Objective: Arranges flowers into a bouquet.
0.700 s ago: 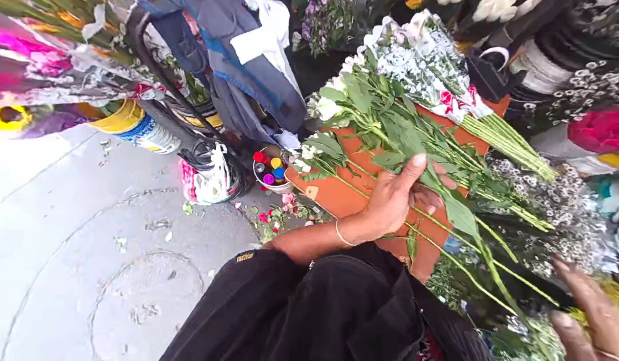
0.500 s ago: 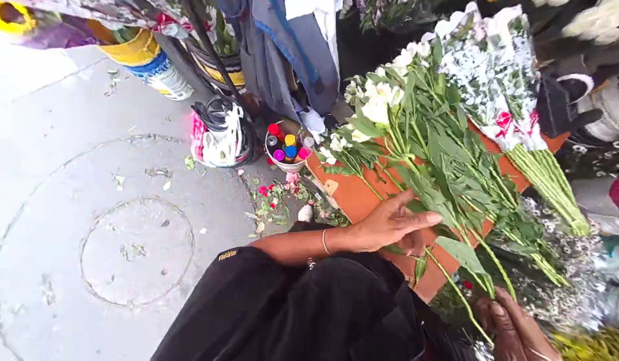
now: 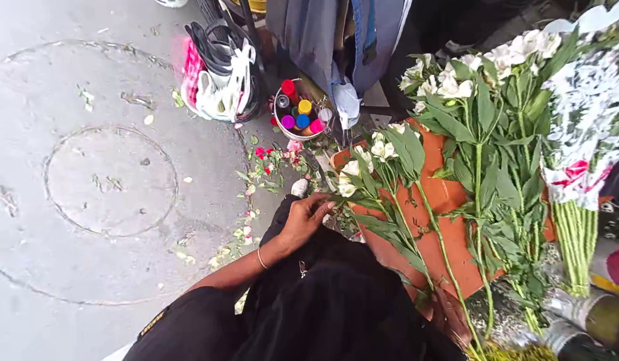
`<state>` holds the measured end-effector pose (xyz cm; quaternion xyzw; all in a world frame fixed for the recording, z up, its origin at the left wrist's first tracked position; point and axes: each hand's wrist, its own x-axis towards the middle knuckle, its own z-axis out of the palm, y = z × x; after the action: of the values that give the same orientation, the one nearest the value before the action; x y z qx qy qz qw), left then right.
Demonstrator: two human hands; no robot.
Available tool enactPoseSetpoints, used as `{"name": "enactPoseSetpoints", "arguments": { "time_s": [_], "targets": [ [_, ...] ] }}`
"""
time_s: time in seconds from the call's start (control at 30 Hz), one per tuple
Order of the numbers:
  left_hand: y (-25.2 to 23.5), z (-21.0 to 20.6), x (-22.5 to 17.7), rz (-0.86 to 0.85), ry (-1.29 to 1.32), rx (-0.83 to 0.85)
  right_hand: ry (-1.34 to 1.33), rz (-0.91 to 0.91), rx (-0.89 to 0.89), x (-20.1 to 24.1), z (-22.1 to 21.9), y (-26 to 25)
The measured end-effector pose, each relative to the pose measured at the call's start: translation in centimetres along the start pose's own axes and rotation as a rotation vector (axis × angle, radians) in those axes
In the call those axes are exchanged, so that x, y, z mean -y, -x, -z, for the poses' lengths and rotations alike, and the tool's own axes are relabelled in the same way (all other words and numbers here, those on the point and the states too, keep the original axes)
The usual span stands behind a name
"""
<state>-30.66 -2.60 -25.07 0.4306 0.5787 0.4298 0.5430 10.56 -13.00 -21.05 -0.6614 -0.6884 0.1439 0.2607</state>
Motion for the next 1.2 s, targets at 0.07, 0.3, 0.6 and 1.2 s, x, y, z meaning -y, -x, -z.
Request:
{"name": "enactPoseSetpoints", "arguments": {
  "time_s": [0.07,0.3,0.6,1.2],
  "targets": [
    [-0.8,-0.1,0.3,-0.098,-0.014,-0.044,-0.089,-0.304,-0.02,5.9,-0.2,-2.4],
    [-5.2,-0.1,-0.9,-0.403,-0.088,-0.137,0.319,0.121,0.065,2.5,-1.0,-2.3],
    [-8.1,1.1,-0.5,-0.375,-0.284,-0.156,0.292,-0.085,0.147,7.7,-0.9,-5.0],
    [-10.1,4.0,-2.0,-0.173,-0.071,0.179,0.066,-0.097,0.182,1.3,4.4,-11.1]
  ]
}}
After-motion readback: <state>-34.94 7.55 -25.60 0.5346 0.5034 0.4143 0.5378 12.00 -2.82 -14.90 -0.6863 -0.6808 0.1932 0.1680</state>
